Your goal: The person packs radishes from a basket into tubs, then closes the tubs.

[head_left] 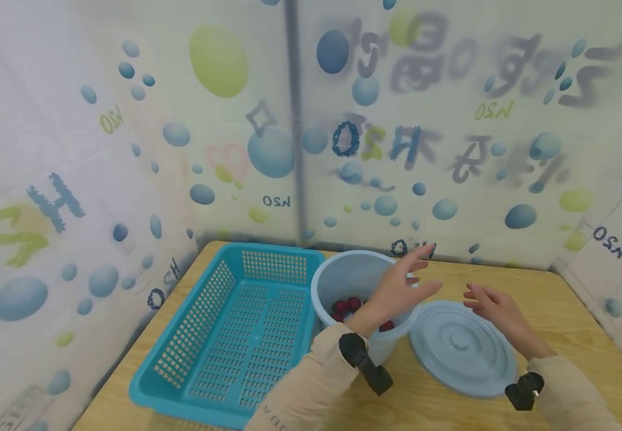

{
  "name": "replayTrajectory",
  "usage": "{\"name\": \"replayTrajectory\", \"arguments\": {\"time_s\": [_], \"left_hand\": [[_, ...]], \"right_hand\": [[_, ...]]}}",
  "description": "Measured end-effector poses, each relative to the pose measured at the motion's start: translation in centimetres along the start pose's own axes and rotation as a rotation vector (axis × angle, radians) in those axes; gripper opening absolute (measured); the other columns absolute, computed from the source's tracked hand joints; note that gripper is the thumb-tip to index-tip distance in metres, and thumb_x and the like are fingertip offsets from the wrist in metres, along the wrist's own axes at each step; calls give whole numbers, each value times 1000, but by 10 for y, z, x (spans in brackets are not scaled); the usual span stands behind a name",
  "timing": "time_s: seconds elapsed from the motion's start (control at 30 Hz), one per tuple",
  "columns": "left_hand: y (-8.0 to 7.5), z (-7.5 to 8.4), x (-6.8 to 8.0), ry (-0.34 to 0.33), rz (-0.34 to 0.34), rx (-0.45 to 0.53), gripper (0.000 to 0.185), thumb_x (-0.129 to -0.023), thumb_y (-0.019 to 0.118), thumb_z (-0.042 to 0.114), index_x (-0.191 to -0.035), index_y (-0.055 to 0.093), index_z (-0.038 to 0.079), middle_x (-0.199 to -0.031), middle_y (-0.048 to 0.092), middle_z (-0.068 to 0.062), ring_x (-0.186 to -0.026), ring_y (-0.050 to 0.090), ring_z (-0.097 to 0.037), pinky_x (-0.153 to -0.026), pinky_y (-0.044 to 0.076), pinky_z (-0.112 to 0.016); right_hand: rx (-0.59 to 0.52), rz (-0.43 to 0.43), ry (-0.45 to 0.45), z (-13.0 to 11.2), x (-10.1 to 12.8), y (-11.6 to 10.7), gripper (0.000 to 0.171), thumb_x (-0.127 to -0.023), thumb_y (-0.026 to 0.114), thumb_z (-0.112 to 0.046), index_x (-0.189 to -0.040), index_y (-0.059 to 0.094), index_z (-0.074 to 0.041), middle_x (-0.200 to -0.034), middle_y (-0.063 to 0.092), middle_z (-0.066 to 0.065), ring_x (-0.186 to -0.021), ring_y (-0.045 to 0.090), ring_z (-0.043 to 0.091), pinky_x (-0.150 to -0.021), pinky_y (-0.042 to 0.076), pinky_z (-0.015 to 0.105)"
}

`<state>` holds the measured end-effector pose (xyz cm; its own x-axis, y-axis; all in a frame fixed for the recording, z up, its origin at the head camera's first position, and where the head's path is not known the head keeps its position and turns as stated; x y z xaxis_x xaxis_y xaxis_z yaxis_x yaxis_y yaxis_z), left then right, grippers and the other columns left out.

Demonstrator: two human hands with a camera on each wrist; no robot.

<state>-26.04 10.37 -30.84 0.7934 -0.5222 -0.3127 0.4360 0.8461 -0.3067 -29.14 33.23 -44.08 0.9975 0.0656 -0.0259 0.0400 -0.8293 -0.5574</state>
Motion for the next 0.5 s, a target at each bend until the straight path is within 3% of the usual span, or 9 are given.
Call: {"name": "replayTrajectory", "arguments": {"time_s": [0.1, 0.27, 0.43, 0.5], "left_hand": [[13, 2, -1, 38, 8, -37, 61, -86, 57, 23, -139, 27, 24, -139, 32, 8, -121, 36, -6, -93, 37, -22], [37, -2, -2, 51, 17, -144, 63, -87, 53, 30, -140, 19, 30, -140, 28, 13, -122, 34, -6, -94, 36, -26], [59, -9, -1, 52, 0, -189, 63, -88, 52, 32, -140, 17, 30, -141, 24, 13, -126, 27, -7, -97, 34, -31], [68, -11, 0, 52, -14, -205, 63, -88, 52, 32, -141, 19, 27, -141, 24, 11, -127, 24, -7, -99, 32, -29]], "right_hand": [[-19, 6, -6, 26, -6, -9, 60, -93, 34, -43, -134, 32, 1, -123, 47, 22, -104, 55, 24, -78, 49, 35], [-68, 34, 36, 55, -9, -20, 60, -92, 36, -44, -136, 32, -3, -123, 50, 11, -101, 56, 11, -78, 49, 26], [-85, 46, 50, 32, 7, -25, 60, -93, 36, -40, -134, 30, 4, -126, 44, 24, -106, 53, 25, -79, 49, 31], [-75, 46, 51, 18, 14, -26, 62, -94, 35, -40, -133, 29, 7, -125, 42, 28, -100, 56, 16, -77, 49, 27]]}}
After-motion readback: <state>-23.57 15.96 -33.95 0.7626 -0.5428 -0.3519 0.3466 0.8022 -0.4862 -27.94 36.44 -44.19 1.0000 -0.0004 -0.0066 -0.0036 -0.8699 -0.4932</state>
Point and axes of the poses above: each hand's wrist, its own x-axis away from the middle knuckle, its own y-axis out of the palm, z = x × y, the point moved 7 cm from there along -x, towards the middle knuckle
